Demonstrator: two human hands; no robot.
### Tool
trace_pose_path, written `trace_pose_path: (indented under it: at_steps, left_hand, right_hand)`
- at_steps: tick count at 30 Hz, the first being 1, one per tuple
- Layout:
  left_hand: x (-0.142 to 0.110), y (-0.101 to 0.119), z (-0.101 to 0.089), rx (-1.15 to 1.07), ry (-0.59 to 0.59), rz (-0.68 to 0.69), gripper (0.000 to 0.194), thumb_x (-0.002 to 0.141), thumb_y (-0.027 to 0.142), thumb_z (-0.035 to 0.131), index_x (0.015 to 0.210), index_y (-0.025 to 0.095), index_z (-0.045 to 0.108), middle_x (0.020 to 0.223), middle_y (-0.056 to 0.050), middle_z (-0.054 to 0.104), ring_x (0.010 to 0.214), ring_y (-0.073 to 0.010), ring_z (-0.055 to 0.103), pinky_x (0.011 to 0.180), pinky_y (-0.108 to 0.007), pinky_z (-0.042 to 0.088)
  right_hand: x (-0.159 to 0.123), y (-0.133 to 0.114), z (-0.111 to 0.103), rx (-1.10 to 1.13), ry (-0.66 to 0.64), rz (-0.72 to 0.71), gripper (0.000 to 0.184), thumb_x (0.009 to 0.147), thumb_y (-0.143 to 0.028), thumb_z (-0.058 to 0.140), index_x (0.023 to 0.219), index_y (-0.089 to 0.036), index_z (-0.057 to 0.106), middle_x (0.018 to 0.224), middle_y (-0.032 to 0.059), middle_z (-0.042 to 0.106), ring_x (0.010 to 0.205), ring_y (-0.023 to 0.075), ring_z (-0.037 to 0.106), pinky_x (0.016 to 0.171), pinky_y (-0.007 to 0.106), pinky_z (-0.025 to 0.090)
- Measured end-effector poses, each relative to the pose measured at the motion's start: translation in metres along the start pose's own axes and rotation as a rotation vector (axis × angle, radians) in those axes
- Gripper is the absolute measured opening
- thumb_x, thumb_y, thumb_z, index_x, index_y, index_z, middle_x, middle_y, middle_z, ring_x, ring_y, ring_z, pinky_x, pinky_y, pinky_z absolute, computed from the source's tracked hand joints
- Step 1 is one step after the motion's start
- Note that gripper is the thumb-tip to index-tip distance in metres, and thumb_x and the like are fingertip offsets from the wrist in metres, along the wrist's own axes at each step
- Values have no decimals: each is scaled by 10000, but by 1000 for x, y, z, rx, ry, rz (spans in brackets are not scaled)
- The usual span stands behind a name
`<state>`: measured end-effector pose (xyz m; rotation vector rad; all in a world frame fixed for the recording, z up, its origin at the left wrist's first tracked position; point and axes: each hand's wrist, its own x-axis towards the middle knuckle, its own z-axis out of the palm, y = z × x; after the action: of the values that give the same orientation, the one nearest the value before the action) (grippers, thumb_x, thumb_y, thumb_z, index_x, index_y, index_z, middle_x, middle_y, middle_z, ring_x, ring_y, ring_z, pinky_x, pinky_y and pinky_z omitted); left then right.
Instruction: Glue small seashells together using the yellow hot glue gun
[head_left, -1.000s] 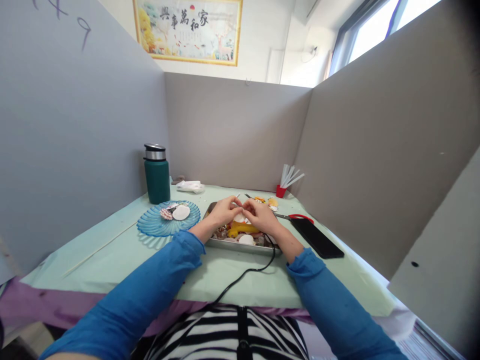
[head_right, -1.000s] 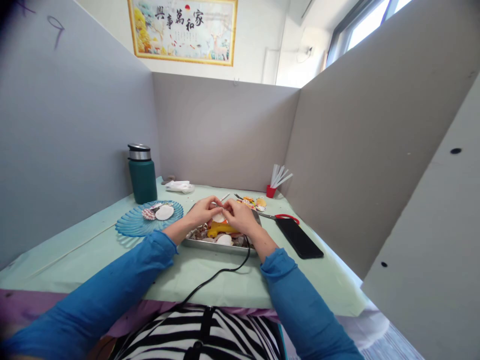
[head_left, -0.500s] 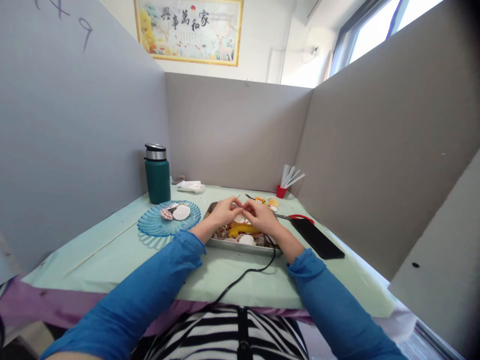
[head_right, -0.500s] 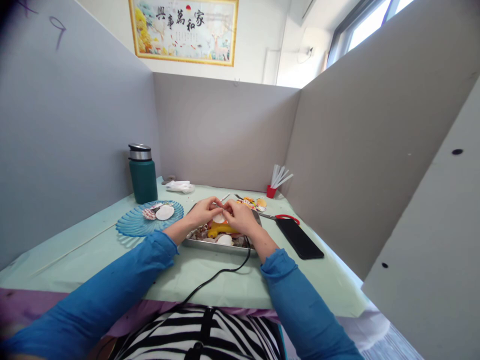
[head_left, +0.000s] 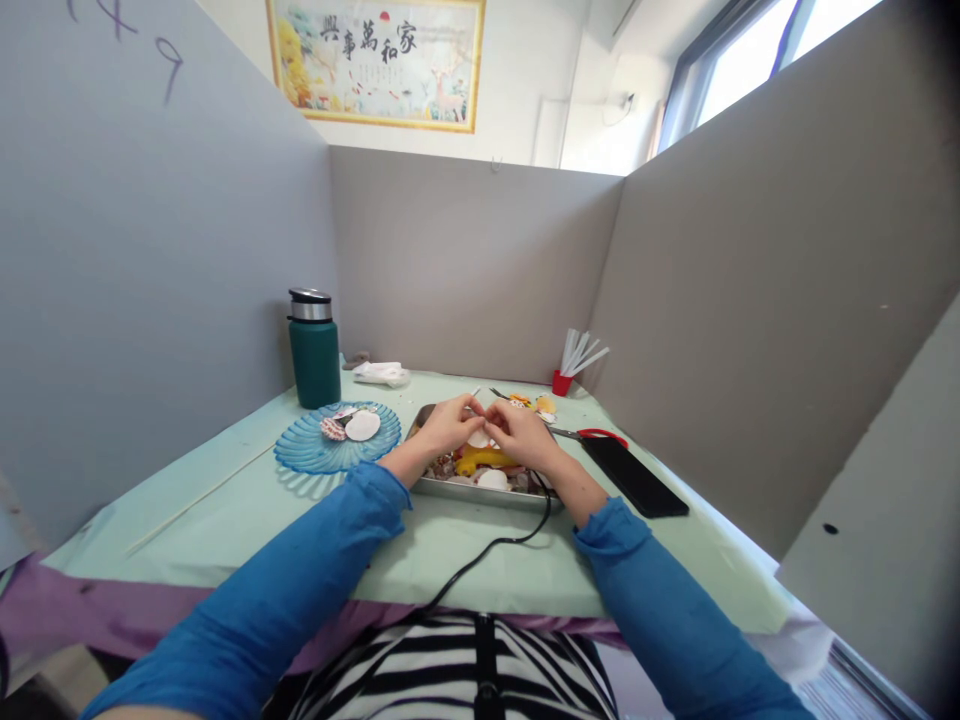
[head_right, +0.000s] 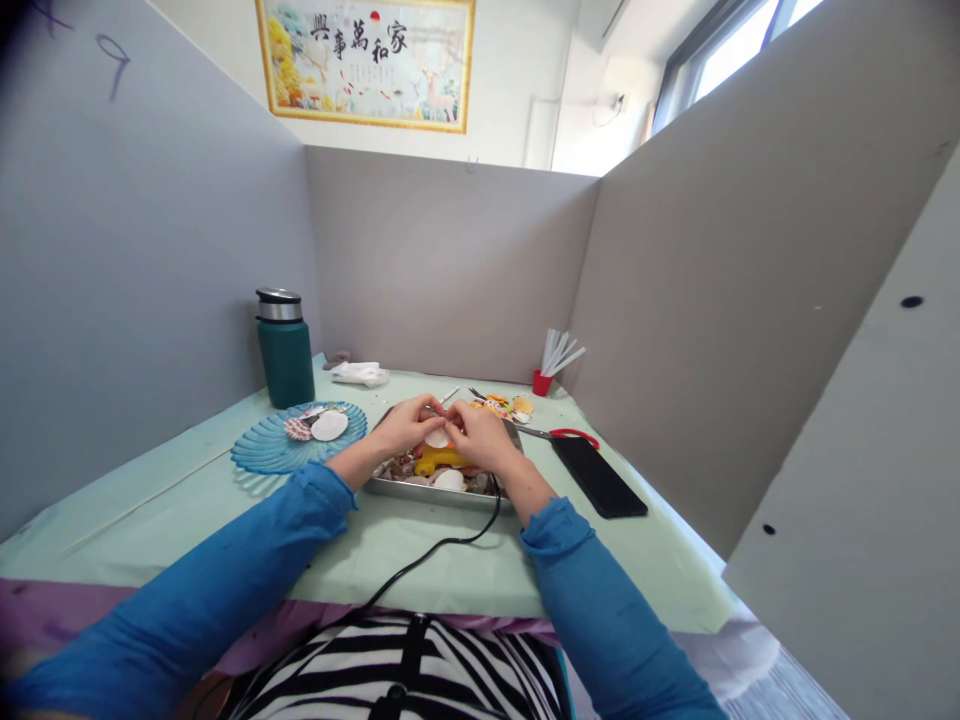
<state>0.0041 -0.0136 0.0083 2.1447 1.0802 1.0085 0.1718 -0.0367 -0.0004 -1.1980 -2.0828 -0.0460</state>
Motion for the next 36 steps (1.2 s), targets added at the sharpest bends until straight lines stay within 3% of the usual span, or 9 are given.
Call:
trace_pose_path:
  at_steps: [18, 30, 36]
  left_hand:
    - [0, 2, 0, 24, 18, 13, 134, 785, 250, 552, 879, 162, 589, 586, 15, 608, 401, -72, 482, 409, -160, 332]
    - [1, -2, -1, -89, 44, 3, 167, 794, 305, 557, 883, 164, 564, 538, 40, 555, 376, -73, 497, 381, -153, 336]
    - [3, -3, 0, -203, -13, -35, 206, 804, 306, 556, 951, 164, 529, 560, 42, 561, 353, -78, 491, 362, -163, 343]
  right_hand:
    - [-1, 0, 1, -27, -3, -10, 90, 841, -257, 530, 873, -191, 583, 755, 20, 650, 643, 133, 551, 583, 233, 335]
    - [-1, -2, -1, 77, 47, -4, 134, 867, -296, 513, 887, -184, 586, 759, 14, 647, 629, 121, 539, 575, 229, 345]
    - [0, -3, -3, 45, 74, -12, 162, 867, -316, 517, 870, -178, 603, 730, 16, 641, 618, 122, 532, 572, 232, 345]
